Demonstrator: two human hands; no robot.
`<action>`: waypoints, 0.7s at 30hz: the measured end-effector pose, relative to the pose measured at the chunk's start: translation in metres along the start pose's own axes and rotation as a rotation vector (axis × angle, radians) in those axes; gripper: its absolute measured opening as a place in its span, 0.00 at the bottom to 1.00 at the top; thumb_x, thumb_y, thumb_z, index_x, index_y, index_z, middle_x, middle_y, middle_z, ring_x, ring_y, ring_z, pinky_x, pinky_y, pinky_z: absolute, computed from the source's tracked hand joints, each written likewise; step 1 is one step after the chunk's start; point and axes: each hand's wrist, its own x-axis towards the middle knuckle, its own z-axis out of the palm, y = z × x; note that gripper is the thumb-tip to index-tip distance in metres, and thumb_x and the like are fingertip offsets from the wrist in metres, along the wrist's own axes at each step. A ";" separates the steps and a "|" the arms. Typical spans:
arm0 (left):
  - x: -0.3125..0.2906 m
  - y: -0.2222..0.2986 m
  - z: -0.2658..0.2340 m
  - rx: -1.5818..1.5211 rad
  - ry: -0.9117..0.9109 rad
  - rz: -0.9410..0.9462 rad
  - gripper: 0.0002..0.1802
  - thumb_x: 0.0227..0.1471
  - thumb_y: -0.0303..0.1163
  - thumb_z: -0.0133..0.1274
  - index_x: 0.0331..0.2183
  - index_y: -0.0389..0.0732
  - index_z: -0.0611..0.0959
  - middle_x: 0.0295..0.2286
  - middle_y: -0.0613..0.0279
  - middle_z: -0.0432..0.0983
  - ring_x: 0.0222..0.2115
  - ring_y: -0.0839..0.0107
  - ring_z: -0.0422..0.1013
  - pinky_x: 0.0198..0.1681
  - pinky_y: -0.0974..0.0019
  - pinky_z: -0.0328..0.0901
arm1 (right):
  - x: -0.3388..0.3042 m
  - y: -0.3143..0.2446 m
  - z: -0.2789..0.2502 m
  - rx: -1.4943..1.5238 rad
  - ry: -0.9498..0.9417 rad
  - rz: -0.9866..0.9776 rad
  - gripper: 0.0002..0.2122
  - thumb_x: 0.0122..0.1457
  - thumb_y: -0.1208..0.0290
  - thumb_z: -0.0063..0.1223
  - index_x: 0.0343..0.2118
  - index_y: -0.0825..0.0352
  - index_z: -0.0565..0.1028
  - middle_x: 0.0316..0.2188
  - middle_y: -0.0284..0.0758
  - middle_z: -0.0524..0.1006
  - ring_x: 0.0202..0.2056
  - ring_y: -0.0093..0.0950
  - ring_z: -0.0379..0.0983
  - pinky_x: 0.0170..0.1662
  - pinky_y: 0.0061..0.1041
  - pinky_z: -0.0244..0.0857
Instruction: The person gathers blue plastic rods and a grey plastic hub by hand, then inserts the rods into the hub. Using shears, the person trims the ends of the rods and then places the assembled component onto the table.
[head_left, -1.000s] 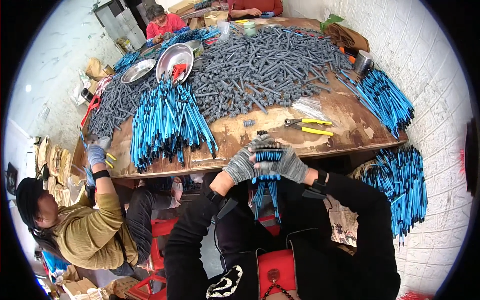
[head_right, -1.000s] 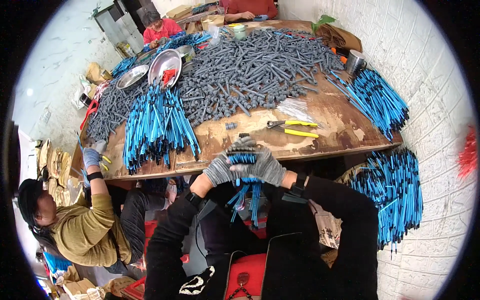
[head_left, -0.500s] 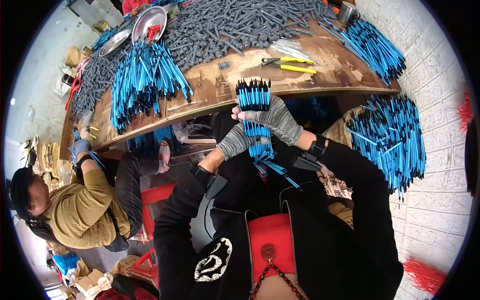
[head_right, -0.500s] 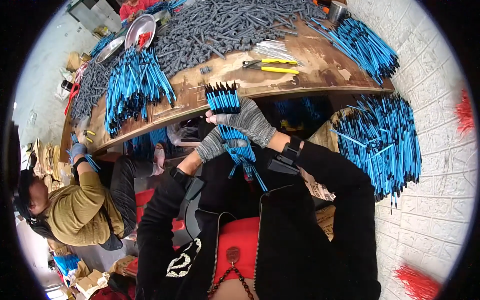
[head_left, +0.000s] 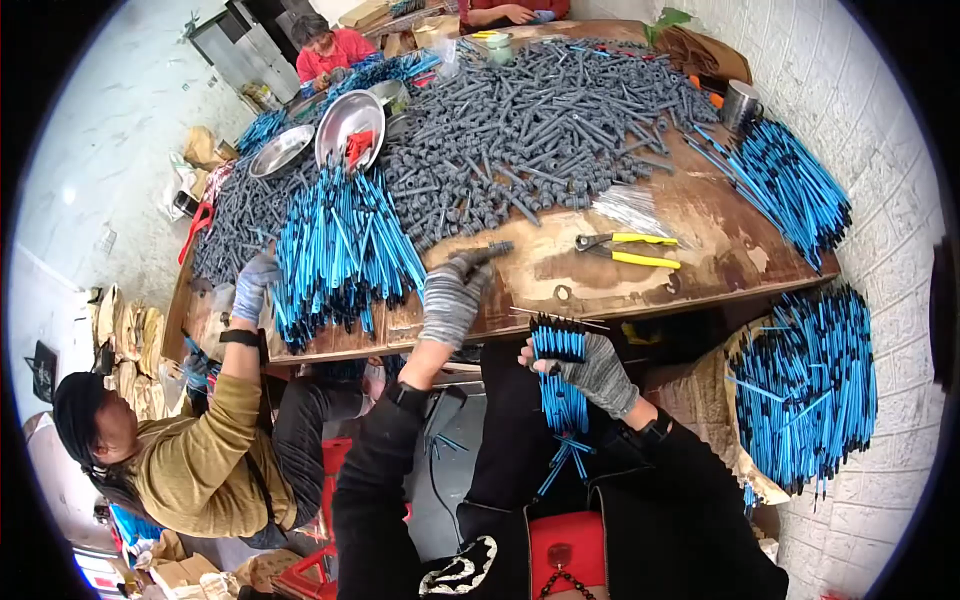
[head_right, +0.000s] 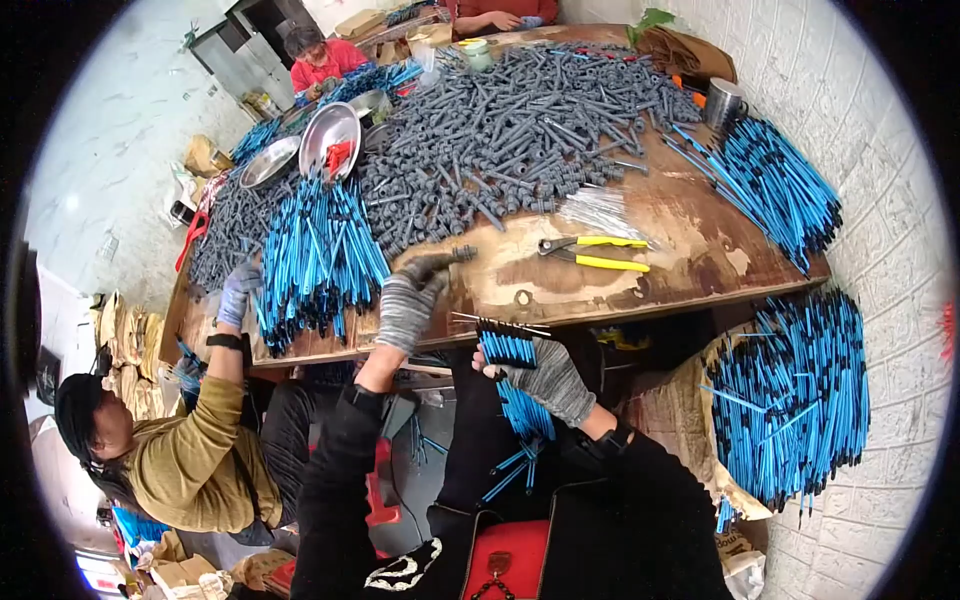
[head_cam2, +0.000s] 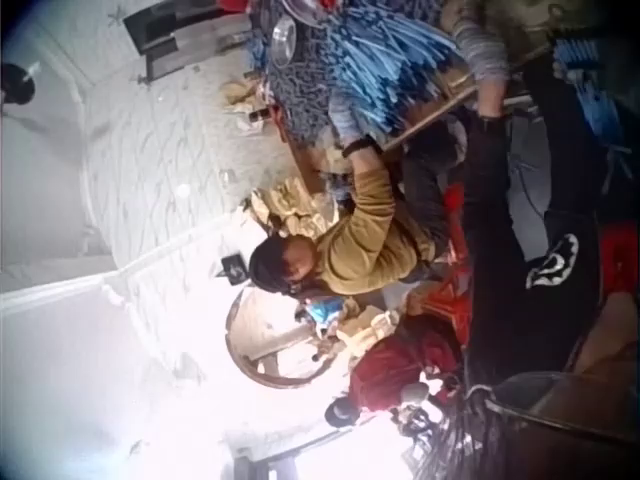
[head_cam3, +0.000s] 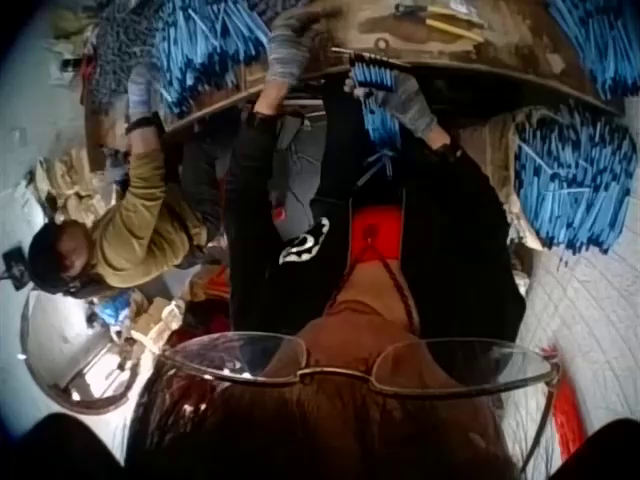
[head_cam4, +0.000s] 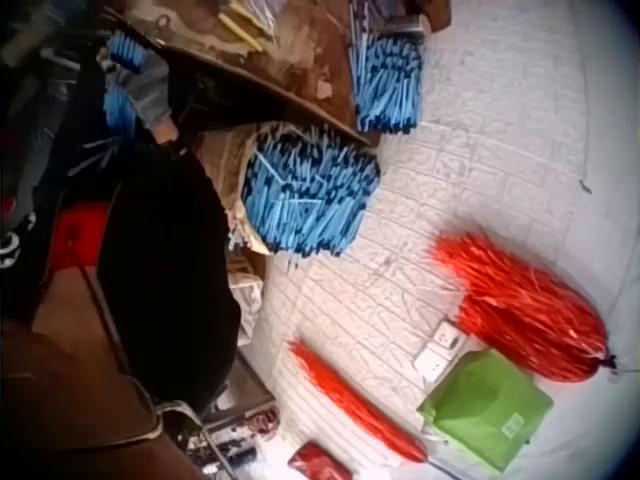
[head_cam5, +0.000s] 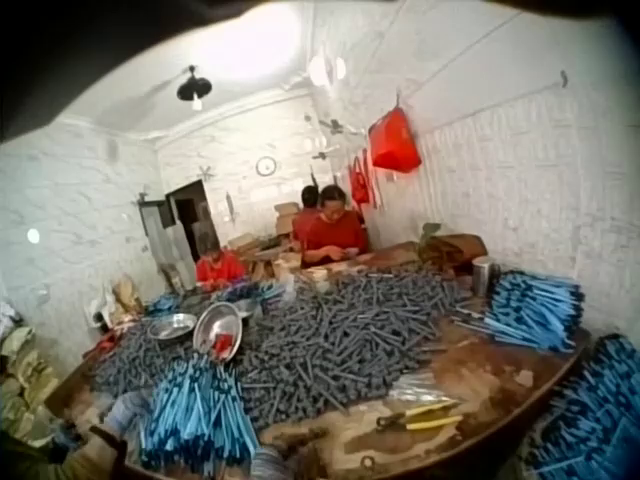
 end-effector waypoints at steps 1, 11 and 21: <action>0.019 0.000 0.005 0.195 0.079 0.161 0.13 0.49 0.23 0.54 0.40 0.37 0.80 0.37 0.59 0.78 0.39 0.70 0.72 0.44 0.63 0.66 | 0.004 0.001 0.000 0.001 -0.008 -0.004 0.18 0.51 0.79 0.58 0.46 0.73 0.71 0.39 0.39 0.77 0.42 0.30 0.75 0.48 0.30 0.69; 0.009 0.007 0.020 -0.643 -0.166 0.009 0.20 0.55 0.29 0.50 0.51 0.41 0.73 0.40 0.58 0.74 0.39 0.71 0.73 0.41 0.71 0.69 | 0.023 -0.001 -0.015 0.059 -0.016 -0.049 0.18 0.55 0.75 0.56 0.47 0.75 0.69 0.40 0.42 0.76 0.44 0.35 0.74 0.48 0.32 0.70; -0.035 -0.003 0.016 -1.032 -0.171 0.025 0.26 0.55 0.28 0.50 0.56 0.43 0.65 0.41 0.58 0.73 0.42 0.68 0.71 0.44 0.67 0.70 | 0.026 0.002 -0.004 0.009 -0.015 0.057 0.18 0.56 0.75 0.54 0.49 0.76 0.67 0.41 0.47 0.76 0.43 0.39 0.75 0.47 0.32 0.71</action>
